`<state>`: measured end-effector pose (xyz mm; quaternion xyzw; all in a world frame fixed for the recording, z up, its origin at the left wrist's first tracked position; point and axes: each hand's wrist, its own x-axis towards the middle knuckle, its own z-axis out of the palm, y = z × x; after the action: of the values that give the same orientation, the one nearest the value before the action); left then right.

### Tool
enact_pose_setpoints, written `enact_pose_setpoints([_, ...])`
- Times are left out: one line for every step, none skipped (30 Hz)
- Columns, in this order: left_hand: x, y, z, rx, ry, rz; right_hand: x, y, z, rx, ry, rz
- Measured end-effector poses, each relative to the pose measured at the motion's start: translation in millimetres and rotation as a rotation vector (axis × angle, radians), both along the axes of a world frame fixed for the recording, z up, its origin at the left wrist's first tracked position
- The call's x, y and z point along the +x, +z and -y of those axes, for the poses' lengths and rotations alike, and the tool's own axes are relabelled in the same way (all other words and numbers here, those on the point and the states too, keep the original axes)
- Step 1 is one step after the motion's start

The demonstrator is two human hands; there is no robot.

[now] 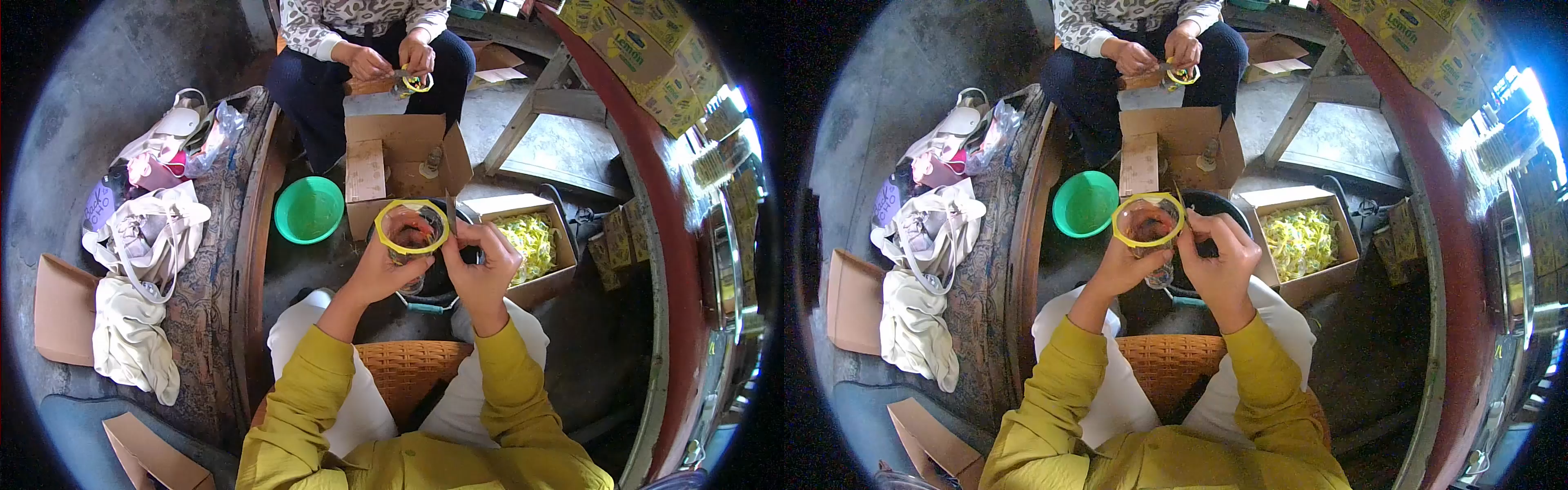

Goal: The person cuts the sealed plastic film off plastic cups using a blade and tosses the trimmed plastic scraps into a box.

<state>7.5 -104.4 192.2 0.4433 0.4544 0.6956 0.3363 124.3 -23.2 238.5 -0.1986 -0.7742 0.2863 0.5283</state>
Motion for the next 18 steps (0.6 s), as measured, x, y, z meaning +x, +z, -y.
enact_pose_setpoints([0.1,0.1,0.1,0.001,0.007,0.016,-0.2,-0.5,1.1,-0.014,-0.003,-0.006])
enact_pose_setpoints([0.1,-0.1,0.1,0.003,0.015,0.031,-0.6,-1.6,2.2,-0.011,-0.004,-0.009])
enact_pose_setpoints([-0.6,0.2,-0.6,0.008,0.023,0.046,-1.3,-2.9,2.7,-0.006,-0.004,-0.012])
enact_pose_setpoints([-1.6,0.4,-1.2,0.004,0.021,0.043,-2.0,-3.2,2.5,-0.001,-0.003,-0.014])
enact_pose_setpoints([-2.3,0.1,-0.9,-0.002,0.019,0.041,-2.4,-2.9,2.4,0.004,-0.002,-0.014])
enact_pose_setpoints([-2.4,-0.4,-0.1,-0.012,0.016,0.040,-2.2,-3.1,2.9,0.007,-0.003,-0.013])
enact_pose_setpoints([-2.9,0.3,-0.2,-0.006,0.004,0.024,-2.5,-3.4,2.5,0.012,-0.003,-0.013])
enact_pose_setpoints([-2.8,1.5,0.2,-0.002,-0.008,0.009,-2.6,-3.5,2.1,0.030,-0.017,-0.008])
enact_pose_setpoints([-2.1,1.3,1.4,0.000,-0.022,-0.004,-2.3,-3.3,2.1,0.045,-0.032,-0.001])
enact_pose_setpoints([-1.8,0.3,1.6,0.006,-0.042,-0.017,-2.2,-2.9,1.2,0.062,-0.047,0.006])
enact_pose_setpoints([-1.1,-0.6,1.4,0.014,-0.061,-0.031,-1.6,-2.3,0.1,0.034,-0.030,0.002])
enact_pose_setpoints([-0.2,-1.6,1.9,0.020,-0.080,-0.042,-0.4,-1.7,-0.6,0.005,-0.012,0.000])
enact_pose_setpoints([-0.1,-1.9,1.9,0.028,-0.091,-0.056,0.6,-1.4,-1.6,-0.023,0.006,-0.004])
enact_pose_setpoints([-1.2,-1.5,1.4,0.036,-0.100,-0.071,1.2,-1.4,-3.0,-0.024,0.011,0.004])
enact_pose_setpoints([-1.7,-1.2,2.0,0.044,-0.110,-0.086,1.5,-1.0,-3.0,-0.024,0.017,0.008])
enact_pose_setpoints([-1.9,-0.7,2.9,0.026,-0.133,-0.068,1.7,-0.2,-3.3,-0.022,0.024,0.011])
enact_pose_setpoints([-2.0,-0.2,4.4,0.008,-0.157,-0.049,2.2,0.2,-3.6,-0.022,0.029,0.015])
enact_pose_setpoints([-2.4,-0.2,5.8,-0.010,-0.182,-0.030,3.0,0.5,-5.4,-0.020,0.049,0.030])
